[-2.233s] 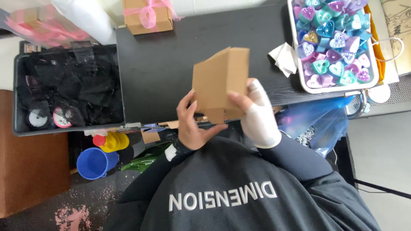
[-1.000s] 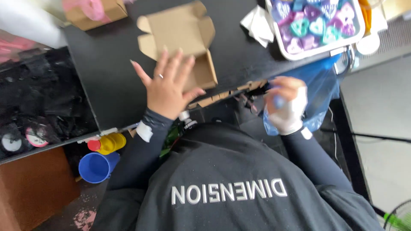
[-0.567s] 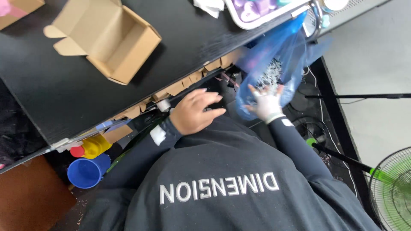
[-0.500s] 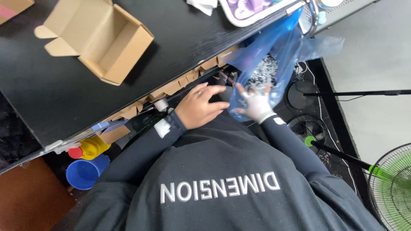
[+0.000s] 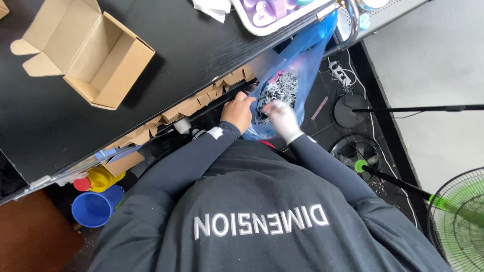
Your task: The recorder fills a small cardboard box with paper shred, places heart-shaped items inside, closes it, and ties a pink ribbon around the box.
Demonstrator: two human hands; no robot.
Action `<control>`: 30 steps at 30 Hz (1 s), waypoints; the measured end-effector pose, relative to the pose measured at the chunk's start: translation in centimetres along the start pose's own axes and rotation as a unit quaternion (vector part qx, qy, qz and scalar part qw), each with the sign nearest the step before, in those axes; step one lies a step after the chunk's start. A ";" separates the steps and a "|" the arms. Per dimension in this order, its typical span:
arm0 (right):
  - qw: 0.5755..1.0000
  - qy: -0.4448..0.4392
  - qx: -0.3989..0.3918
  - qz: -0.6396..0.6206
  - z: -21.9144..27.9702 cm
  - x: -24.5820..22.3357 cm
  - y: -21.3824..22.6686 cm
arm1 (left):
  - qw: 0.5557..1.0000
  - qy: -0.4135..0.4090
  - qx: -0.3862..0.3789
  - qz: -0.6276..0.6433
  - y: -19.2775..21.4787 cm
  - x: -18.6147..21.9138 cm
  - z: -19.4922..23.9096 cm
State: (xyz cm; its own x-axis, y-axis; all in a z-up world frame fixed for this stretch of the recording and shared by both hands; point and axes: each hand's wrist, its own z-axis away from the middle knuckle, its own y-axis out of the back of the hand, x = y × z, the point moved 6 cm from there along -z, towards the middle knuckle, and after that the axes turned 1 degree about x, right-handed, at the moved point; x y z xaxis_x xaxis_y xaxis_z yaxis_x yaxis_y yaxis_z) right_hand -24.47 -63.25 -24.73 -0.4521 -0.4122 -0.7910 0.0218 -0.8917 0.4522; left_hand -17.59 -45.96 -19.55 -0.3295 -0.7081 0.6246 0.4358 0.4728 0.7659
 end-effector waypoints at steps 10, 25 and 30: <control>0.972 -0.004 0.236 0.002 -15.9 9.4 5.4 | 0.998 0.000 0.044 0.044 3.7 0.2 2.0; 0.930 0.182 0.232 0.218 -5.1 -2.9 6.6 | 0.992 -0.034 0.104 0.059 6.4 0.3 3.4; 0.963 0.037 0.061 -0.260 -4.7 -3.1 6.2 | 0.991 0.012 0.111 0.074 7.9 1.4 3.5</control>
State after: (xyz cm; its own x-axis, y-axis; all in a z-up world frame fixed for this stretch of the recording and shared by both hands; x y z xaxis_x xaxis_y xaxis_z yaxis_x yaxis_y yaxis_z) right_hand -18.78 -68.36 -21.47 -0.3087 0.0685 -0.9487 -0.2973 -0.9544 0.0279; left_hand -17.49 -41.39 -12.07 -0.2550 -0.6333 0.7307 0.2821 0.6740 0.6827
